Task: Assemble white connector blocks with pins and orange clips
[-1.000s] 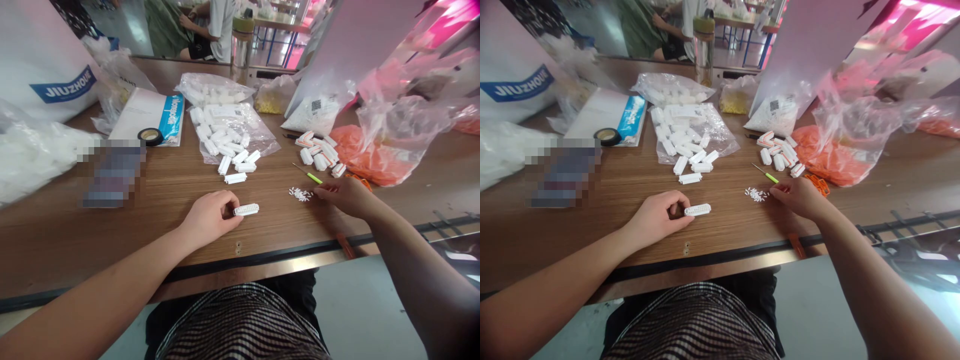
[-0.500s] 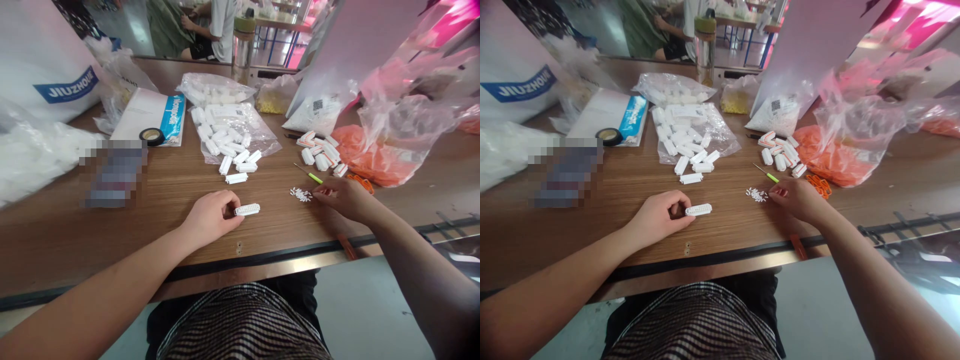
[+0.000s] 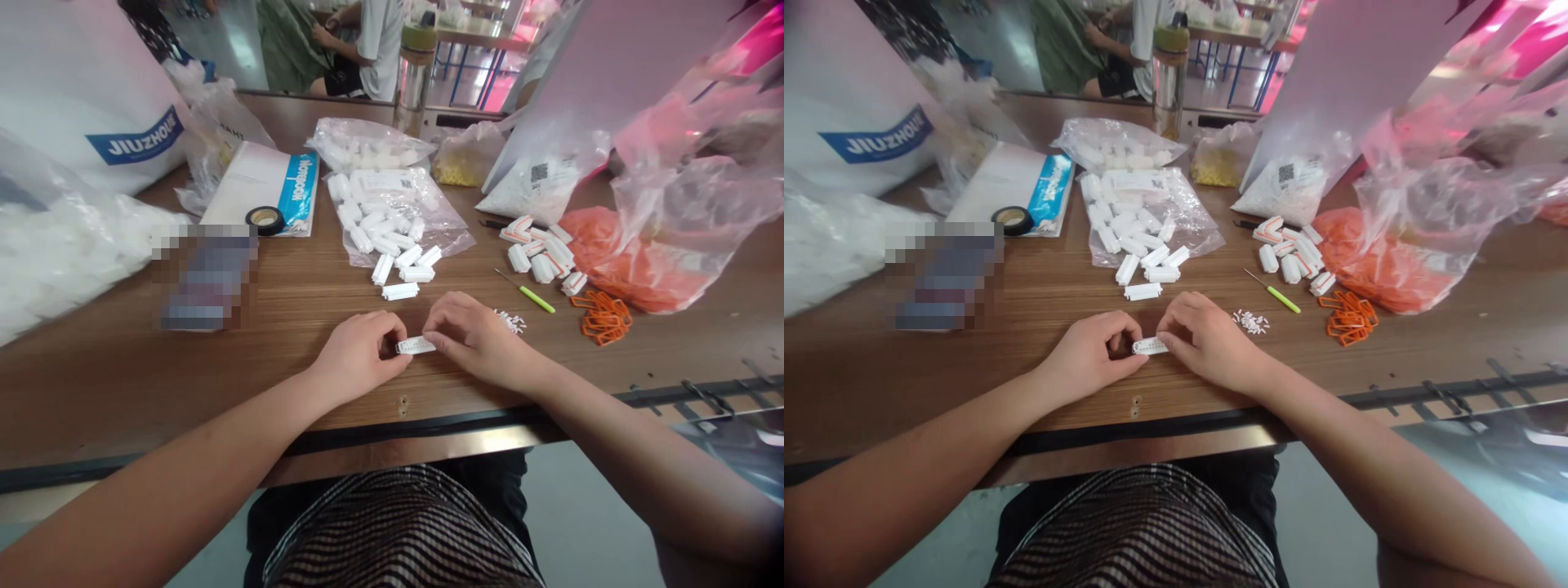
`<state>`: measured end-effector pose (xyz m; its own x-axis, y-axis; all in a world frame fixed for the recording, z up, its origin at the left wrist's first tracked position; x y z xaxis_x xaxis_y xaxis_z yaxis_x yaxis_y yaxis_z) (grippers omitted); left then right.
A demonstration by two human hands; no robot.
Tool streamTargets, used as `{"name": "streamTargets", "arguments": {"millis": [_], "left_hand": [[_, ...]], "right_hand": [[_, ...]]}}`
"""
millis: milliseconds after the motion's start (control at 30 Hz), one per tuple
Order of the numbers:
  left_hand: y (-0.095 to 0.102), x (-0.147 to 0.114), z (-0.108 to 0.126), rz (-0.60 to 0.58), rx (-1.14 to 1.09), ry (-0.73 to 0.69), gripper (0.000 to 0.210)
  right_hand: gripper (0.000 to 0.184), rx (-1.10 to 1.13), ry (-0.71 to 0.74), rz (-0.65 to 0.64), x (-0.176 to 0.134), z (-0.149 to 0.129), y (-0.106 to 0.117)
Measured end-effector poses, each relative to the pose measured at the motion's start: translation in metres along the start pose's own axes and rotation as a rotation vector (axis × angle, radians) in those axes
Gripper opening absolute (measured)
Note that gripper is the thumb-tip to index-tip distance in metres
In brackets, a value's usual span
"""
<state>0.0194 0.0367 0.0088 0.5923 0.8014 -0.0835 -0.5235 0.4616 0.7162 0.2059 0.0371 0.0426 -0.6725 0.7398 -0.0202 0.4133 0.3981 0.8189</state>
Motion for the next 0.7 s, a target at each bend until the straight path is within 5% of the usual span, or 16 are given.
{"name": "streamTargets", "arguments": {"millis": [700], "left_hand": [[-0.001,0.000,0.001,0.020,-0.014,-0.005,0.012]], "right_hand": [[0.016,-0.245,0.157,0.113,-0.007,-0.005,-0.009]]}}
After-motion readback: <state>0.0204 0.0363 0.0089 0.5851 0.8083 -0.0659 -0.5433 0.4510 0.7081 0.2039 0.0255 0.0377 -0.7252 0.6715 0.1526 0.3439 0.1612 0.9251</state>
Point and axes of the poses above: each hand's wrist, its own x-axis towards the middle knuckle, its own y-axis out of the back of the hand, z = x × y, the point moved 3 cm from there along x, towards the middle knuckle, and after that the axes turned 12 degrees about -z, right-handed, at the moved point
